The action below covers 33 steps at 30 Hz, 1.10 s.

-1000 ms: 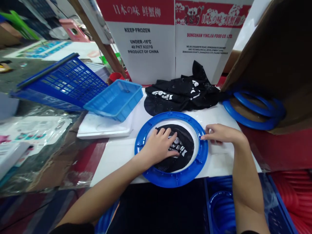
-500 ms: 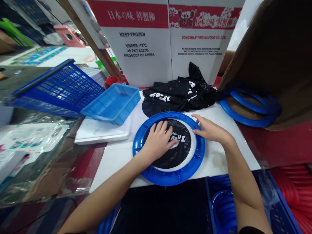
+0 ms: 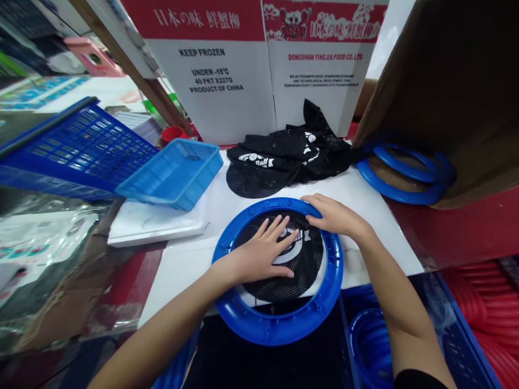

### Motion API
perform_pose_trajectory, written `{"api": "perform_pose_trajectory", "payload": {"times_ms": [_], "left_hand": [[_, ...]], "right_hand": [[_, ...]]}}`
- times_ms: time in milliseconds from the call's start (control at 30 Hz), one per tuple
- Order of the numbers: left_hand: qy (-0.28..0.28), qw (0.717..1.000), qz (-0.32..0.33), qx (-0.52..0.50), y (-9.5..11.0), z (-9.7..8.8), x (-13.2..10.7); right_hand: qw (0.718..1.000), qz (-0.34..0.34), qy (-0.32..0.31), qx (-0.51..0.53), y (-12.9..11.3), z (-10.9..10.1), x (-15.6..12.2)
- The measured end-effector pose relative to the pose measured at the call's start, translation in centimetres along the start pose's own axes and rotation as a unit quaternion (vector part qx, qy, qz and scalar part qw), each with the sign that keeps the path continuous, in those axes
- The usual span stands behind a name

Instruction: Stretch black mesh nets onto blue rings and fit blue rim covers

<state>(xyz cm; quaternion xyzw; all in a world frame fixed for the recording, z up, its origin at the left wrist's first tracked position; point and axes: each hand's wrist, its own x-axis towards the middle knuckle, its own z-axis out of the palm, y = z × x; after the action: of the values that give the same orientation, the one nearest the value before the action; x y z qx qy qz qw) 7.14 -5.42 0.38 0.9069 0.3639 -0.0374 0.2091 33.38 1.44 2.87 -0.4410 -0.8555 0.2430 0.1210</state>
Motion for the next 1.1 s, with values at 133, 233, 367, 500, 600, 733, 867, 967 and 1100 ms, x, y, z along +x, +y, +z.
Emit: {"api": "perform_pose_trajectory", "payload": {"times_ms": [133,233,367,500,600,733,867,967,1100], "left_hand": [[-0.005,1.000,0.014,-0.002,0.3,0.0,-0.4],[-0.019,0.999,0.038,-0.002,0.7,-0.1,-0.9],[-0.036,0.998,0.050,0.007,0.6,-0.7,-1.3],[0.047,0.998,0.031,0.019,-0.6,-2.3,-0.9],[0.118,0.989,-0.061,0.063,-1.7,-3.8,-0.4],[0.128,0.979,-0.115,0.106,-2.6,-4.5,0.1],[0.127,0.982,-0.105,0.096,-2.9,-4.1,0.3],[0.132,0.980,-0.106,0.104,-2.9,-3.8,0.5],[0.150,0.983,-0.083,0.072,-2.9,-4.1,0.3]], "right_hand": [[1.000,0.005,0.008,-0.009,0.2,0.3,0.0],[1.000,0.010,0.003,-0.013,0.3,0.4,0.0],[1.000,-0.009,0.005,-0.007,0.2,0.4,0.0],[0.995,-0.080,0.057,-0.026,-0.4,0.6,0.1],[0.987,-0.117,0.097,-0.043,-1.0,1.3,0.7],[0.985,-0.134,0.072,-0.083,-1.1,2.7,1.8],[0.990,-0.117,0.036,-0.064,-0.5,3.7,2.2],[0.991,-0.119,0.035,-0.042,-0.3,3.5,2.0],[0.985,-0.162,0.044,-0.040,-1.4,1.8,2.1]]}}
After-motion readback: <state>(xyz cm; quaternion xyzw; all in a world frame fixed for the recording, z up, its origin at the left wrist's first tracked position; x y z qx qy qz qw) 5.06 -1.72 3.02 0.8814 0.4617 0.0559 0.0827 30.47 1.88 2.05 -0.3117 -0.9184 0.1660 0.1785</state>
